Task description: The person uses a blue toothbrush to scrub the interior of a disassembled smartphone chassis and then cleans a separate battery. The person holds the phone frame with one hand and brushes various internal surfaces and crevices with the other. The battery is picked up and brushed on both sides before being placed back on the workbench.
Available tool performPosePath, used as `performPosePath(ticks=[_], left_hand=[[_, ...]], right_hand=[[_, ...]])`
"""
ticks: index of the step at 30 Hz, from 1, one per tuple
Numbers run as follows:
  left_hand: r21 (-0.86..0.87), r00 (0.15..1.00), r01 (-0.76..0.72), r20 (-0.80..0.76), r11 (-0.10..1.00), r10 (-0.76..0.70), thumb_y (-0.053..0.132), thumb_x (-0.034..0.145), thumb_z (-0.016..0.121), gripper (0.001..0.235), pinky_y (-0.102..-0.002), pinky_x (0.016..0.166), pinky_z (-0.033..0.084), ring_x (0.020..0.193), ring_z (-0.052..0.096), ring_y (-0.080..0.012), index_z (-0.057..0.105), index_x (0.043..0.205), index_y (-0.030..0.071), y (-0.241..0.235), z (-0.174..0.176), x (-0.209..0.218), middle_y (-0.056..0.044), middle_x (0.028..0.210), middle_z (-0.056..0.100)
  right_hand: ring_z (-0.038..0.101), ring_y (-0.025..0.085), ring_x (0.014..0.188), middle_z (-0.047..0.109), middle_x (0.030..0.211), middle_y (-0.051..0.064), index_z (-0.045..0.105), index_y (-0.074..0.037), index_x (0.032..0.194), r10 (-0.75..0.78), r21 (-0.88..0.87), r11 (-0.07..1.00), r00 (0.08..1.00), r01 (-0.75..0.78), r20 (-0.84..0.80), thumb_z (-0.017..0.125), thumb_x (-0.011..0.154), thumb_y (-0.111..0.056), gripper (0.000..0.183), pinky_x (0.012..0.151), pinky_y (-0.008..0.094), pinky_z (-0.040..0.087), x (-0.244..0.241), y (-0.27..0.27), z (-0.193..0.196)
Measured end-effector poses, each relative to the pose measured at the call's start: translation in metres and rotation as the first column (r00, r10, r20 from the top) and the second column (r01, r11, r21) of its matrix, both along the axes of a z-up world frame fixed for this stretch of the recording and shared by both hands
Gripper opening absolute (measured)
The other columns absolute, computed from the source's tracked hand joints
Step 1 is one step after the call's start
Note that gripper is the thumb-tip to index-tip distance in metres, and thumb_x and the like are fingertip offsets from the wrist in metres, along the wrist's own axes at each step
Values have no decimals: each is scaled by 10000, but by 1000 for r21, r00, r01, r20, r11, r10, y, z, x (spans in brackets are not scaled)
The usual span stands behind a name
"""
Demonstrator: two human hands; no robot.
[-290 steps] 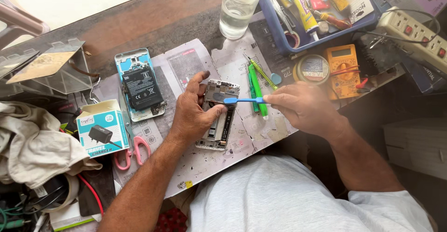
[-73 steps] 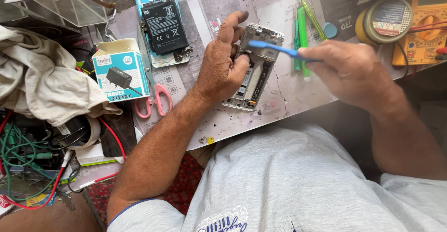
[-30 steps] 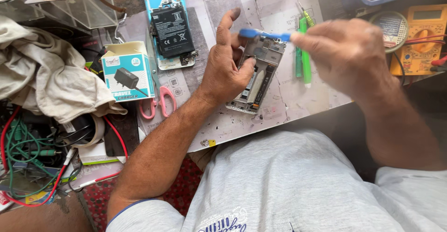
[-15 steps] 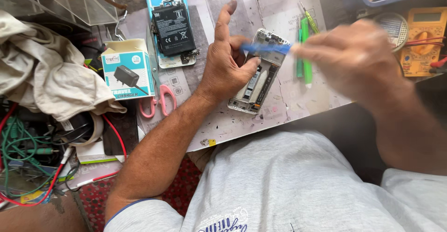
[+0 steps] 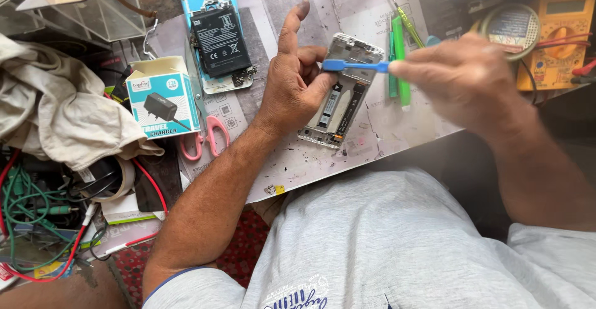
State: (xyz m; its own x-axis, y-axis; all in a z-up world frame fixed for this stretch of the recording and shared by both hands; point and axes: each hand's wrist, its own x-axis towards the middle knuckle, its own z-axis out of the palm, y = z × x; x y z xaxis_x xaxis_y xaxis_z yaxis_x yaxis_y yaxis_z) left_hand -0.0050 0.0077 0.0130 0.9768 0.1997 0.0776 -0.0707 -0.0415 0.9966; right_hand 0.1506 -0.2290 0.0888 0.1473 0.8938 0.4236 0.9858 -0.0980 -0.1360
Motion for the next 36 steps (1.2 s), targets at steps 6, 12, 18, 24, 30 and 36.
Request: performPosePath(ticks=[6, 12, 18, 24, 30, 36], left_hand=[[10, 1000, 21, -15, 1000, -21, -76, 960, 647, 930, -283, 874, 664, 975, 782, -146, 33, 1639, 91, 0, 1, 0, -158, 1151, 788], [-12, 999, 18, 41, 1000, -18, -113, 982, 660, 931, -286, 979, 657, 1088, 766, -152, 49, 1650, 103, -2, 0, 1, -172, 1219, 766], [22, 1000, -6, -4, 1000, 6, -81, 970, 697, 921, -241, 830, 626, 948, 751, -109, 92, 1639, 104, -2, -2, 1, -148, 1157, 778], [-4, 1000, 8, -2, 1000, -8, -101, 984, 671, 898, -251, 900, 632, 1025, 756, -119, 86, 1641, 82, -2, -3, 1, -156, 1211, 764], [-11, 1000, 21, 21, 1000, -21, -104, 1010, 644, 849, -224, 842, 619, 979, 742, -111, 111, 1647, 72, -2, -1, 0, -167, 1211, 749], [11, 998, 21, 51, 1000, -22, -101, 1035, 639, 814, -201, 745, 605, 859, 728, -75, 132, 1642, 87, 1, -13, 0, -153, 1163, 749]], right_hand=[[714, 167, 820, 750, 1003, 87, 773, -80, 1125, -33, 80, 996, 993, 42, -117, 746, 1018, 13, 144, 665, 273, 537, -7, -3, 1], [709, 204, 791, 764, 954, 76, 785, -98, 1069, -48, 36, 998, 995, 51, -86, 790, 910, 30, 205, 643, 352, 516, -9, 4, 8], [702, 255, 763, 751, 933, 108, 772, -85, 1038, -103, -24, 995, 985, 100, -138, 788, 869, 23, 201, 634, 378, 526, -15, -28, 14], [701, 241, 765, 736, 958, 133, 751, -29, 1076, -108, 32, 993, 972, 117, -211, 776, 909, 70, 196, 632, 350, 534, -7, -53, -1], [703, 225, 804, 735, 976, 121, 755, -26, 1111, -92, 18, 995, 981, 96, -172, 761, 986, 60, 152, 685, 332, 551, -1, -47, 8], [710, 246, 775, 755, 948, 132, 782, -40, 1073, -83, -75, 994, 993, 77, -82, 783, 929, 42, 166, 640, 369, 525, -5, -45, 11]])
